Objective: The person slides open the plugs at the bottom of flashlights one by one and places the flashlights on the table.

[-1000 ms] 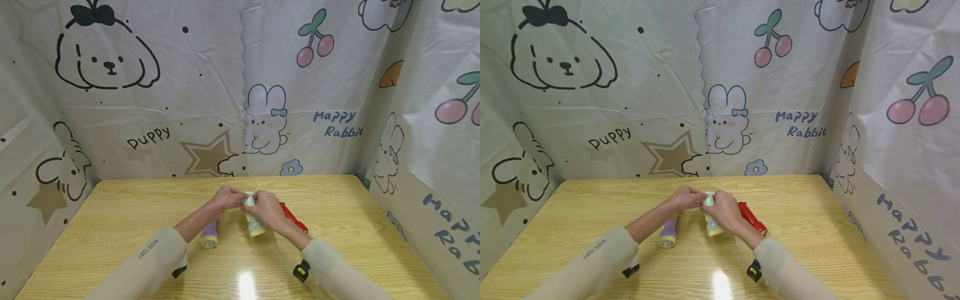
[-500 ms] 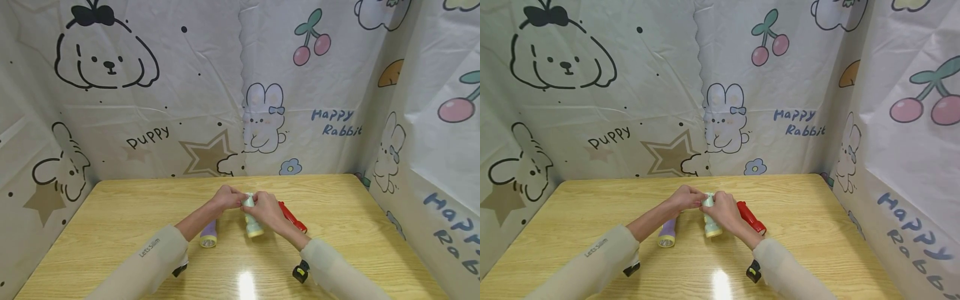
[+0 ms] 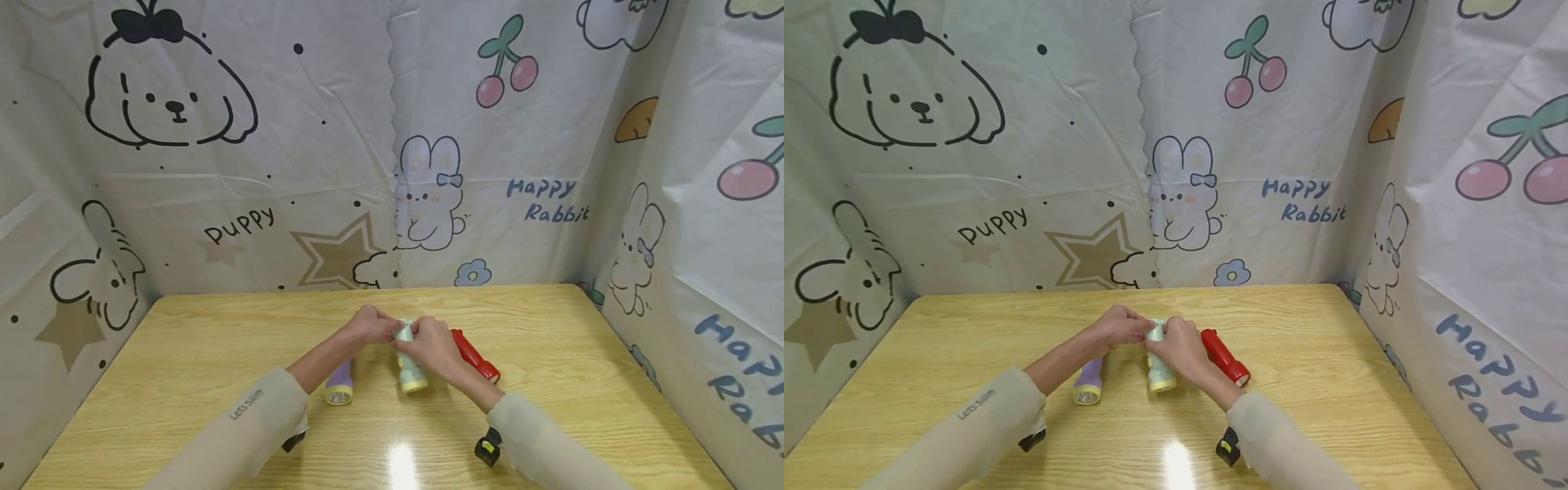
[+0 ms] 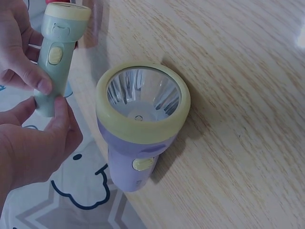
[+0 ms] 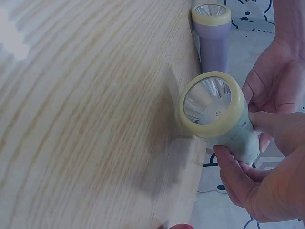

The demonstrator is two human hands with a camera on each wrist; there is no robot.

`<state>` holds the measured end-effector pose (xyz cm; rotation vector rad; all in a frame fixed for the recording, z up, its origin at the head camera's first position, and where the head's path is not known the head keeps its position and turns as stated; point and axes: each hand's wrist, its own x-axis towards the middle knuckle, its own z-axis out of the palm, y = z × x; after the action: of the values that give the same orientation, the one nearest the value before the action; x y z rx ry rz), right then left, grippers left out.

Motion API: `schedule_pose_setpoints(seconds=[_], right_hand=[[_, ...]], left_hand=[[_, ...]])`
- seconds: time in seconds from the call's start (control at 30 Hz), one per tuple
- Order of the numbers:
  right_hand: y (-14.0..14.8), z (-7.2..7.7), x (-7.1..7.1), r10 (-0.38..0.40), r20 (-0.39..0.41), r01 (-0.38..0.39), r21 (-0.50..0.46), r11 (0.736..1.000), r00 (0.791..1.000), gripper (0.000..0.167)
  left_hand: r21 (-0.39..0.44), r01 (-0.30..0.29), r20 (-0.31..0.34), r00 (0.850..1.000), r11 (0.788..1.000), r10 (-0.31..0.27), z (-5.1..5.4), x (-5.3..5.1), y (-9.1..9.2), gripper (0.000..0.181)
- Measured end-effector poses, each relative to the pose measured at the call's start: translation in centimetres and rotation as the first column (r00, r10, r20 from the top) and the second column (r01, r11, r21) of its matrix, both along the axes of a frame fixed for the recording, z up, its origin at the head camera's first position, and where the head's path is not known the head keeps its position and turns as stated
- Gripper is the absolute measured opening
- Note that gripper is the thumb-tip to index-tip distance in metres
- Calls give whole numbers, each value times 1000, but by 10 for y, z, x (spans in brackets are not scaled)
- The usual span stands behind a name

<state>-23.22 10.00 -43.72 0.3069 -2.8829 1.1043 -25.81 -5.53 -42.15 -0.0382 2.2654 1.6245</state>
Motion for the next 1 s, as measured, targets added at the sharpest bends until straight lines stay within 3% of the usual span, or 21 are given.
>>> schedule_pose_setpoints(seconds=[0.67,1.0], right_hand=[[-1,0,-1,15,31,-14,-16,1000,999,36],[0,-2,-2,23,33,-23,-7,1000,999,44]], left_hand=[[4,38,29,999,999,-38,-2,-5,-3,25],[-12,43,49,998,999,-42,-7,-10,-3,24]])
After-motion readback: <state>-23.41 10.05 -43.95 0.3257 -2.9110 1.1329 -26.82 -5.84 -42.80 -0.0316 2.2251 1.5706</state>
